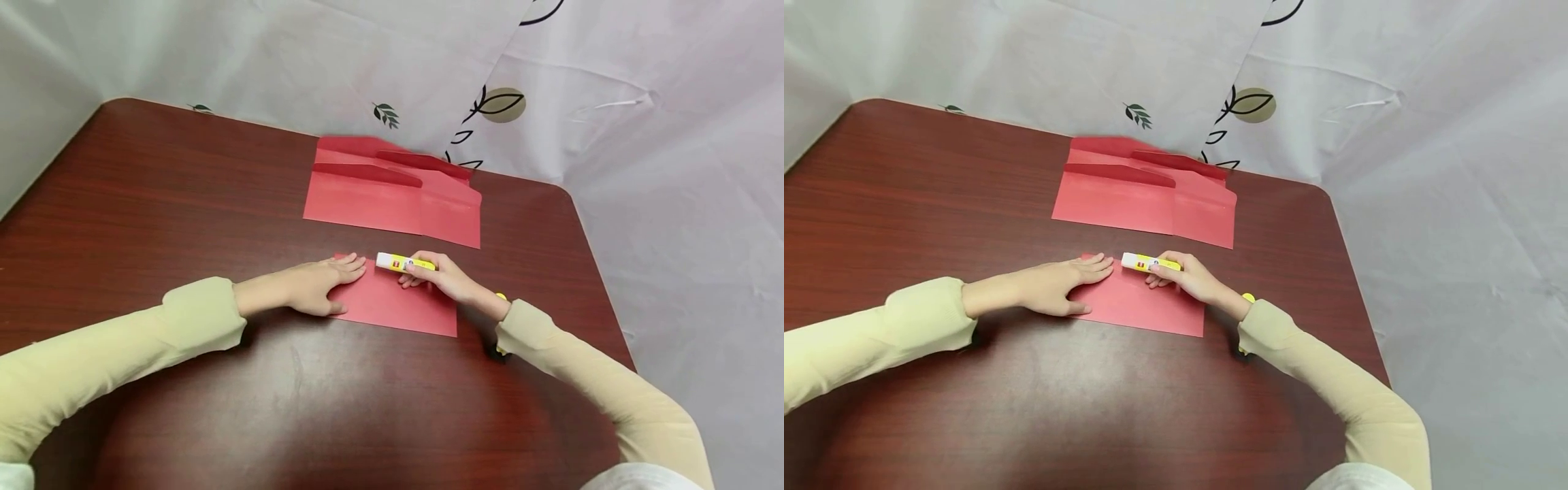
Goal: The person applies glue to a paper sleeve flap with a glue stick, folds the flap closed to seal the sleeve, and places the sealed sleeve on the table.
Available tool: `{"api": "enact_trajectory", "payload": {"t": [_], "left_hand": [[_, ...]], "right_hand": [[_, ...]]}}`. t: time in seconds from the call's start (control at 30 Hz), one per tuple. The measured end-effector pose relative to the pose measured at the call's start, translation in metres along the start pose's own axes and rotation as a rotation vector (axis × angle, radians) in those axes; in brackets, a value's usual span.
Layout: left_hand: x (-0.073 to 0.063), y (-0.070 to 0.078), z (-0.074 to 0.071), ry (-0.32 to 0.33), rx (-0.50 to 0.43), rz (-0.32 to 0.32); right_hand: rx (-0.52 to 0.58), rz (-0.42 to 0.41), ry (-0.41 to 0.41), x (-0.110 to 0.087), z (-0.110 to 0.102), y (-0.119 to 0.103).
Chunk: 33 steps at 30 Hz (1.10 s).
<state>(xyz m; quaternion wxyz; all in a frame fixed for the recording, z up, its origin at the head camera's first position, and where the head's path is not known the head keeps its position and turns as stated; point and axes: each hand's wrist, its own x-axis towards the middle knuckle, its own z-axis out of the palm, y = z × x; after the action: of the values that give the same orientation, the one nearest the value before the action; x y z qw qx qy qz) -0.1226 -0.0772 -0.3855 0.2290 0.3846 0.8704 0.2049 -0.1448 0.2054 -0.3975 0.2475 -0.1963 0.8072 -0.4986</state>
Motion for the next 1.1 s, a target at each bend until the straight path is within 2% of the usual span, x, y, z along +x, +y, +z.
{"api": "enact_trajectory", "payload": {"t": [0.1, 0.23, 0.53, 0.73, 1.1], "left_hand": [[-0.006, -0.001, -0.003, 0.0, 0.022, -0.017], [-0.01, 0.0, -0.002, 0.033, 0.059, -0.043], [-0.014, 0.001, 0.003, 0.111, 0.122, -0.054], [-0.016, 0.001, 0.003, 0.119, 0.127, -0.064], [-0.017, -0.001, 0.006, 0.164, 0.118, -0.07]], "right_hand": [[-0.003, 0.007, -0.006, -0.003, -0.002, 0.0], [-0.005, 0.021, -0.001, -0.008, -0.006, 0.003], [0.054, 0.062, 0.061, -0.022, -0.014, 0.007], [0.157, 0.088, 0.105, -0.027, -0.02, 0.011], [0.164, 0.111, 0.157, -0.033, -0.023, 0.012]]}}
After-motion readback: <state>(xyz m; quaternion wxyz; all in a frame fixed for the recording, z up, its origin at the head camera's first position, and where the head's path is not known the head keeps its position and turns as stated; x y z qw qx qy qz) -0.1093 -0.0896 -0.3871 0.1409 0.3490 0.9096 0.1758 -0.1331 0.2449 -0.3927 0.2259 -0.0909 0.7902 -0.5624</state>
